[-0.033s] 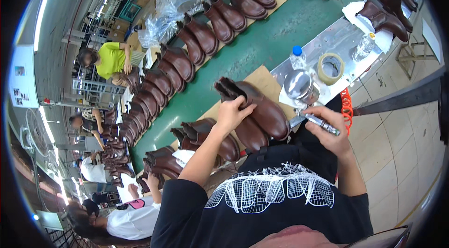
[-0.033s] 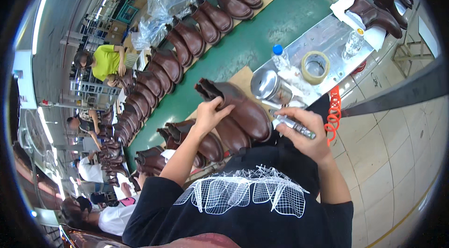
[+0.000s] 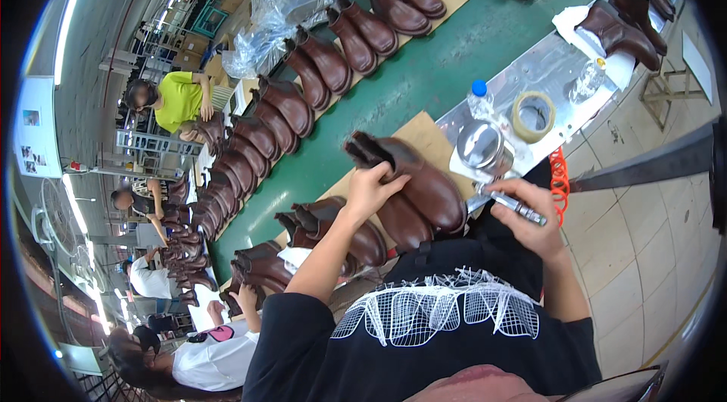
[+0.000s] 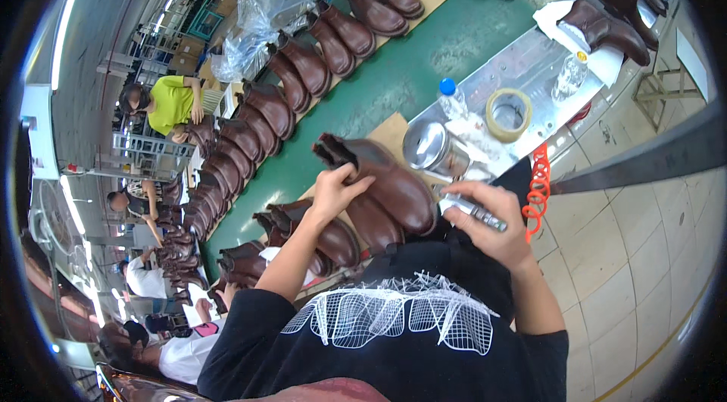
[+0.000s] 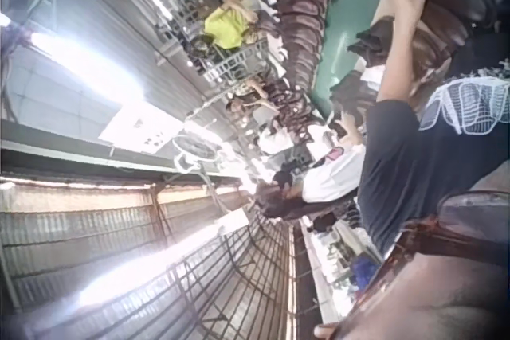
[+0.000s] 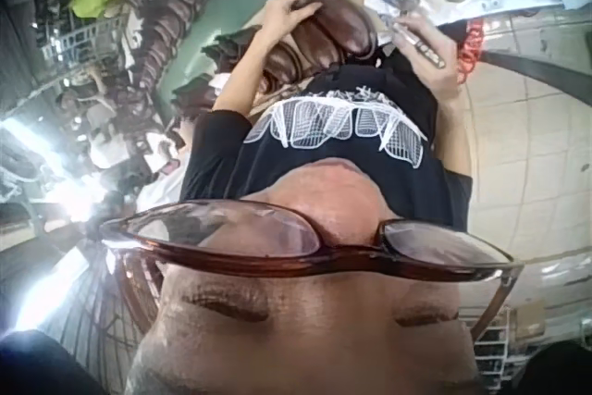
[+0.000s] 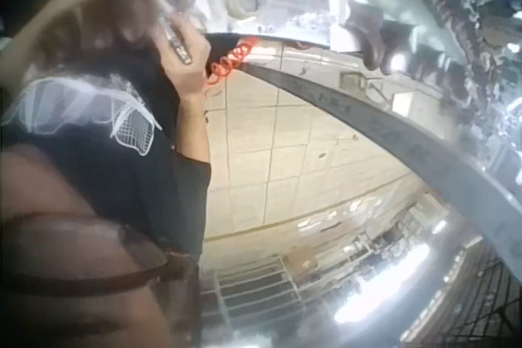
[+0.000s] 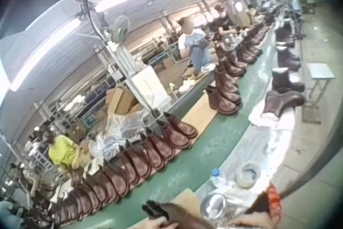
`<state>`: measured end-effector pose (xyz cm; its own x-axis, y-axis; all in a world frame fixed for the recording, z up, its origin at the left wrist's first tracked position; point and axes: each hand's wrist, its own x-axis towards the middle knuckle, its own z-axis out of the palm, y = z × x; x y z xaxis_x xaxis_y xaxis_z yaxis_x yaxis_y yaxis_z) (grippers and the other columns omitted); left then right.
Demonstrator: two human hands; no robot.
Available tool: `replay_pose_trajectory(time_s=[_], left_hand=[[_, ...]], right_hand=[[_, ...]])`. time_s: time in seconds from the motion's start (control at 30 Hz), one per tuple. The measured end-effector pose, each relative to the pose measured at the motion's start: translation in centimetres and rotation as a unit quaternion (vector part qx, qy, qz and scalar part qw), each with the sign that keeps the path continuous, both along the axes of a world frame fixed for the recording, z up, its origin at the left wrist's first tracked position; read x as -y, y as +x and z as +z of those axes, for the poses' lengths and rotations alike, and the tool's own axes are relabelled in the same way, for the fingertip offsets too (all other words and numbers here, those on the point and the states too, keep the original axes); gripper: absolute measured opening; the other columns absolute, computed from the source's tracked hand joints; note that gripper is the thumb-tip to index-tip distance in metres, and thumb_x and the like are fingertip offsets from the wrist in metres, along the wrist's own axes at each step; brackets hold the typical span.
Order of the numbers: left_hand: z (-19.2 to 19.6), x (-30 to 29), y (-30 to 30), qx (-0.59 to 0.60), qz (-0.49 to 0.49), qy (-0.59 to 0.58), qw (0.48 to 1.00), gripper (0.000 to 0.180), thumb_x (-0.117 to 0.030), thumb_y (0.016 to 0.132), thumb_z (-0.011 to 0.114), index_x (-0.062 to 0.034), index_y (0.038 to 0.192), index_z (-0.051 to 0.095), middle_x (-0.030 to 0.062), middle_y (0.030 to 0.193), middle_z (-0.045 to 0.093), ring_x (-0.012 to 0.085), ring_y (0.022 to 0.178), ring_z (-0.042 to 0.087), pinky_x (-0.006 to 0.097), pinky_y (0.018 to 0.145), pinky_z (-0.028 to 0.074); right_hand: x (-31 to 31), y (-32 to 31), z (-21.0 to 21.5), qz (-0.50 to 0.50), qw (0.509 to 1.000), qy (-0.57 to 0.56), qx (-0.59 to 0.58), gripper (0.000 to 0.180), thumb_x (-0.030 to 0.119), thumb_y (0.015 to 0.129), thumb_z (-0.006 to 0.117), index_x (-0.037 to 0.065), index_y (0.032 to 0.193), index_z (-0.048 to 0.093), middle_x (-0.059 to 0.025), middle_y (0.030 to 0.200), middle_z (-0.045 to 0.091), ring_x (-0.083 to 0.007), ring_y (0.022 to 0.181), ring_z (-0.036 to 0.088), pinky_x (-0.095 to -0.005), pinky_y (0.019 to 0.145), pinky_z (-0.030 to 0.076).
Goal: The recorder is finishing or inspecting leather boots on an assembly line, using a spray tool for finish and a cloth with cleaner for detailing.
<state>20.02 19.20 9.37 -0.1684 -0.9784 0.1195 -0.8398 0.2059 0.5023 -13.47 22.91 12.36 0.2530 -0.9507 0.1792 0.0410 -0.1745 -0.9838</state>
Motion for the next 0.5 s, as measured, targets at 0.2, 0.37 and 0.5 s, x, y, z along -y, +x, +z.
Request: replay_pose_trajectory(time_s=[0.2, 0.37, 0.5], left_hand=[[6.9, 4.7, 3.4, -0.114, 0.064, 0.009, 0.991, 0.038, -0.017, 0.078, 0.084, -0.0043, 0.064, 0.051, -0.0039, 0.056, 0.043, 0.0033, 0.058, 0.038, 0.024, 0.048, 0.035], [14.0, 19.9, 1.1, -0.147, -0.039, -0.044, 0.987, 0.034, -0.016, 0.081, 0.081, -0.0037, 0.066, 0.053, -0.0058, 0.063, 0.048, 0.0018, 0.066, 0.044, 0.024, 0.056, 0.039], [14.7, 32.9, -1.1, -0.082, -0.099, -0.058, 0.99, 0.04, -0.032, 0.08, 0.081, -0.0034, 0.071, 0.056, 0.0021, 0.06, 0.048, 0.0092, 0.06, 0.046, 0.028, 0.057, 0.041]], right_hand=[[1.8, -1.5, 0.8, 0.002, 0.999, 0.002, -0.032, 0.03, 0.009, 0.073, 0.079, 0.007, 0.102, 0.073, -0.0054, 0.083, 0.072, -0.0157, 0.067, 0.063, -0.0277, 0.061, 0.044], [4.3, -2.8, 2.6, -0.023, 0.997, 0.071, -0.007, 0.035, 0.014, 0.07, 0.08, 0.003, 0.103, 0.072, -0.0062, 0.086, 0.072, -0.0189, 0.078, 0.063, -0.0306, 0.072, 0.045], [5.8, -2.1, 3.2, -0.053, 0.987, 0.154, 0.01, 0.036, 0.019, 0.072, 0.08, 0.004, 0.104, 0.073, -0.0052, 0.085, 0.071, -0.0171, 0.082, 0.061, -0.0298, 0.074, 0.044]])
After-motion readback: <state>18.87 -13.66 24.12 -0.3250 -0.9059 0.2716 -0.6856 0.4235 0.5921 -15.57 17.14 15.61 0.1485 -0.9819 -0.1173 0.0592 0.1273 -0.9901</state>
